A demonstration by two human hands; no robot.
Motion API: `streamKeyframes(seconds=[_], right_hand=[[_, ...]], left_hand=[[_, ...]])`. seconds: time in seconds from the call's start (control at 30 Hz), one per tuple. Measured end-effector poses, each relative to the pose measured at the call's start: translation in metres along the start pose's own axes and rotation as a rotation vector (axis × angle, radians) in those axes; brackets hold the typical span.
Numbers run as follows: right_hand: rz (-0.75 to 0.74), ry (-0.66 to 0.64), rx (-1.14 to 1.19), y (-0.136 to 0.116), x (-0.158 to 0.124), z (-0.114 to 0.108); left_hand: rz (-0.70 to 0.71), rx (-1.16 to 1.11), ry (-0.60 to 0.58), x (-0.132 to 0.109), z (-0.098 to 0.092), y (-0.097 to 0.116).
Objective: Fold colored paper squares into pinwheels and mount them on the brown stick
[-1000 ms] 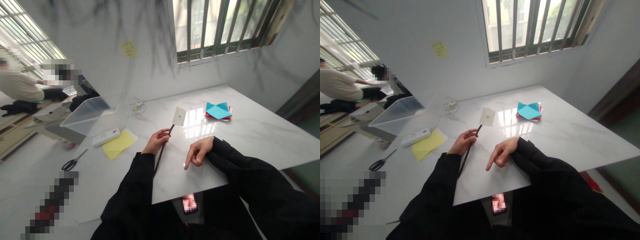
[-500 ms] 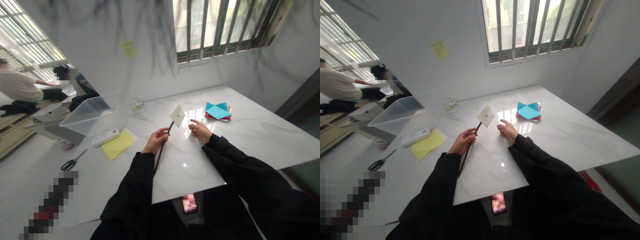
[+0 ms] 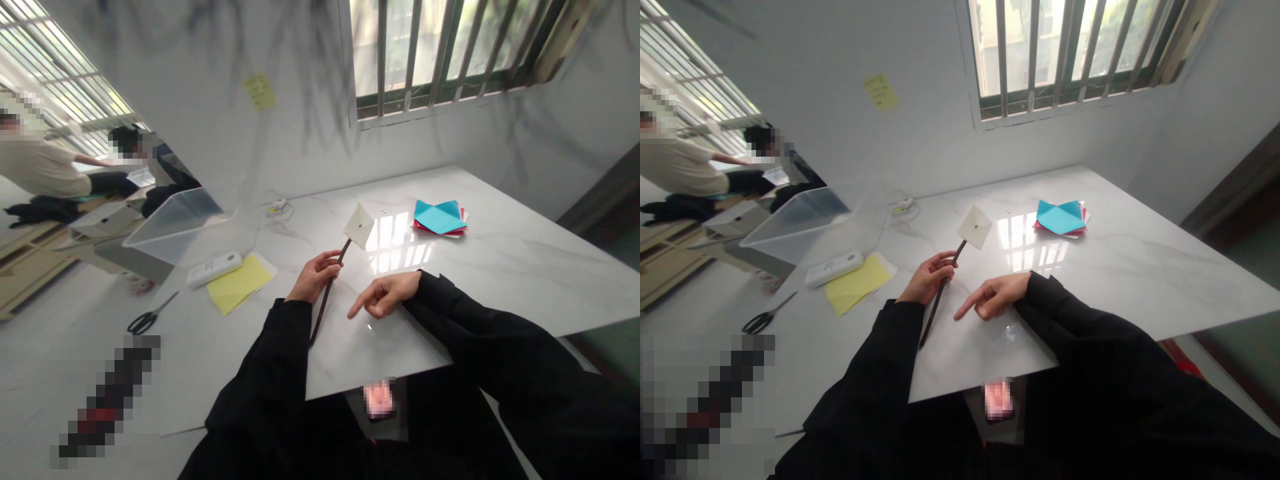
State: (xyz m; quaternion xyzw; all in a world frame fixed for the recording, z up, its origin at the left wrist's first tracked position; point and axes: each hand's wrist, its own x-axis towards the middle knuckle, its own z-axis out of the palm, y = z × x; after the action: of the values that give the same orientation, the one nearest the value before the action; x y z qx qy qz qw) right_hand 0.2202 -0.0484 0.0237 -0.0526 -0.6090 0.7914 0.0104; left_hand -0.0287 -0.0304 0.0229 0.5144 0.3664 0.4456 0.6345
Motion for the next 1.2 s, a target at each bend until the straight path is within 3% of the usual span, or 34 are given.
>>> streamKeyframes(seconds=[0.07, 0.13, 0.2, 0.27, 0.43, 0.6, 0.87, 1.0, 1.2], right_hand=[[-0.065, 0.323, 0.058, 0.005, 0.003, -0.004], [-0.116, 0.560, 0.126, 0.009, 0.006, -0.009], [-0.167, 0.710, 0.175, 0.011, 0.010, -0.013], [-0.204, 0.755, 0.203, 0.012, 0.015, -0.017], [-0.152, 0.565, 0.311, 0.011, 0.016, -0.034], [-0.077, 0.398, 0.415, 0.008, 0.016, -0.051], [-0.083, 0.432, 0.038, 0.005, 0.026, -0.036], [-0.051, 0.418, -0.018, 0.006, 0.024, -0.038], [0.126, 0.163, 0.024, 0.005, 0.020, -0.033]], left_hand=[[0.006, -0.074, 0.030, 0.001, 0.000, 0.001], [0.012, -0.171, 0.072, 0.002, 0.000, 0.002], [0.019, -0.246, 0.094, 0.002, 0.002, 0.003], [0.019, -0.272, 0.082, 0.002, 0.007, 0.004], [-0.033, -0.244, 0.010, 0.001, 0.019, 0.000], [0.008, -0.240, 0.042, 0.002, 0.023, -0.004], [-0.027, -0.209, 0.029, 0.003, 0.032, -0.004], [-0.042, -0.251, 0.004, 0.005, 0.031, -0.002], [-0.042, -0.329, 0.019, 0.007, 0.023, 0.000]])
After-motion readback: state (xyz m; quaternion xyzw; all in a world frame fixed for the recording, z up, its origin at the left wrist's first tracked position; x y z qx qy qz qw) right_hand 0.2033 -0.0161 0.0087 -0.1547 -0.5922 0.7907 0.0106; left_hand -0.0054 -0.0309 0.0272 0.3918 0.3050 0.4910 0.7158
